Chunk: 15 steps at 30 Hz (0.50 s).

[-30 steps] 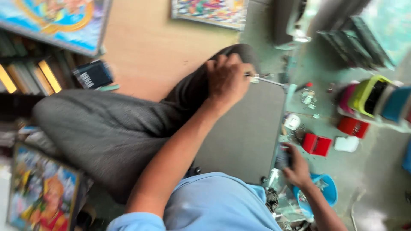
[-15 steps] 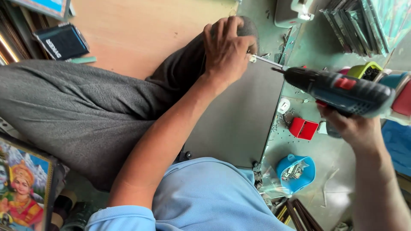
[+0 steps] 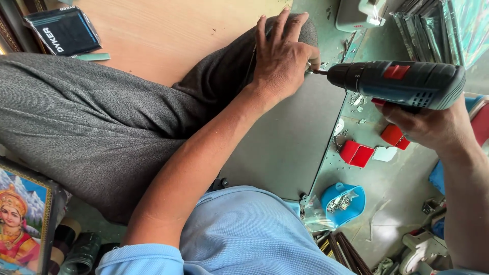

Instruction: The recorder is assembling religious picture frames by fitting prints into frames, securing backing boards with clips and screws, and attaching hanging hardware.

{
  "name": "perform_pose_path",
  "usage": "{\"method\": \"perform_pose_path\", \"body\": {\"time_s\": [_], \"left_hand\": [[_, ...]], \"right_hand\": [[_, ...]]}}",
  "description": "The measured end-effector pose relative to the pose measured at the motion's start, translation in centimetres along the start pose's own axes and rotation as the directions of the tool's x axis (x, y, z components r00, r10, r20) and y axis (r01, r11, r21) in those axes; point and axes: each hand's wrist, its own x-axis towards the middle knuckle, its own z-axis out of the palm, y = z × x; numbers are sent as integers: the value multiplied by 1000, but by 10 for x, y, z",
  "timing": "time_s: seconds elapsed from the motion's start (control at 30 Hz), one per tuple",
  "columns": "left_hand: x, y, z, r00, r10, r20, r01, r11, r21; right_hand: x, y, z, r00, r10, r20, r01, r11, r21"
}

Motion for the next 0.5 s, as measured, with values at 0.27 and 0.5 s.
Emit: {"method": "perform_pose_path", "body": {"time_s": [0.27, 0.5], "left_hand": [[1, 0, 7, 1000, 1, 5, -1, 1000, 12], [2, -2, 12, 998, -13, -53, 14, 1000, 18]], "right_hand": [[11, -3, -10, 980, 187, 75, -167, 963, -214], [30, 10, -18, 947, 299, 118, -229, 885, -406]]}}
